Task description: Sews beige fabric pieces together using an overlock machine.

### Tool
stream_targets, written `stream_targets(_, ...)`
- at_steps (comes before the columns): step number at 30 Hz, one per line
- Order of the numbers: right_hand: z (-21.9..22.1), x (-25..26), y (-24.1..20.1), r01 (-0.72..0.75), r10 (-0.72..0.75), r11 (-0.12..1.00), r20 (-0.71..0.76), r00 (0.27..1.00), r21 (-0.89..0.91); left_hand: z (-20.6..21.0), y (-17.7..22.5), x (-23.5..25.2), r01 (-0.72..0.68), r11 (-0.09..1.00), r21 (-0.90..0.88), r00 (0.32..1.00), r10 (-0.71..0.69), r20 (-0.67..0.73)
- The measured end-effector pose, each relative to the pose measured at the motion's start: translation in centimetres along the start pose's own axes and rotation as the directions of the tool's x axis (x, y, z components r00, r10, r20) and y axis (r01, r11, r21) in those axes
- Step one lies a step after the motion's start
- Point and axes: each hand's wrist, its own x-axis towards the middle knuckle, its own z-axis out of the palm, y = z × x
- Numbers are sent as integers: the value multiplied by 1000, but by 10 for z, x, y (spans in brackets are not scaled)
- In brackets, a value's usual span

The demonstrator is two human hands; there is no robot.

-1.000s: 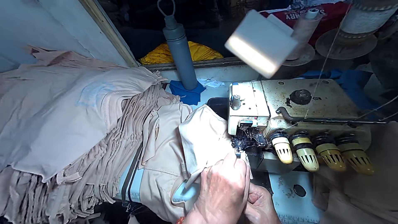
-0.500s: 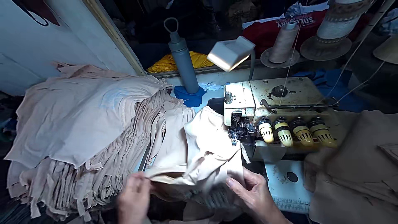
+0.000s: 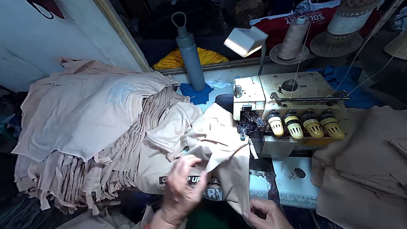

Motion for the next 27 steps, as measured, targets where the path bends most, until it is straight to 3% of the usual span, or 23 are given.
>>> stream_targets(3, -4, -2, -10, 140, -157, 982, 138, 978, 125, 47, 7, -13, -68, 992, 110, 994, 77, -81)
stream_targets(5, -5, -6, -11, 161, -176, 980, 131, 976, 119, 54, 9, -9, -36, 992, 121, 984, 56, -169)
stream_targets(8, -7, -13, -16, 64, -70, 996, -125, 990, -55, 38, 20, 3, 60, 998, -9, 989, -61, -133)
stream_targets(11, -7, -4, -22, 58, -46, 998, -369, 928, 20, 26, 24, 12, 97, 990, -101, 992, -104, -66)
stream_targets(16, -5, 30, -22, 202, -144, 977, -502, 853, 64, 38, 13, 1, -90, 966, 244, 986, 122, -116)
stream_targets(19, -4, 44, -20, 252, -177, 965, -524, 833, 75, 45, 3, -7, -30, 974, 223, 983, 69, -169)
stream_targets(24, -1, 50, -22, 241, -121, 951, -484, 866, 193, 34, 14, 10, 64, 992, -112, 983, -82, -167)
stream_targets(27, 0, 51, -30, 175, -59, 955, -427, 902, 239, 16, 19, 30, -55, 992, 113, 991, 69, -119)
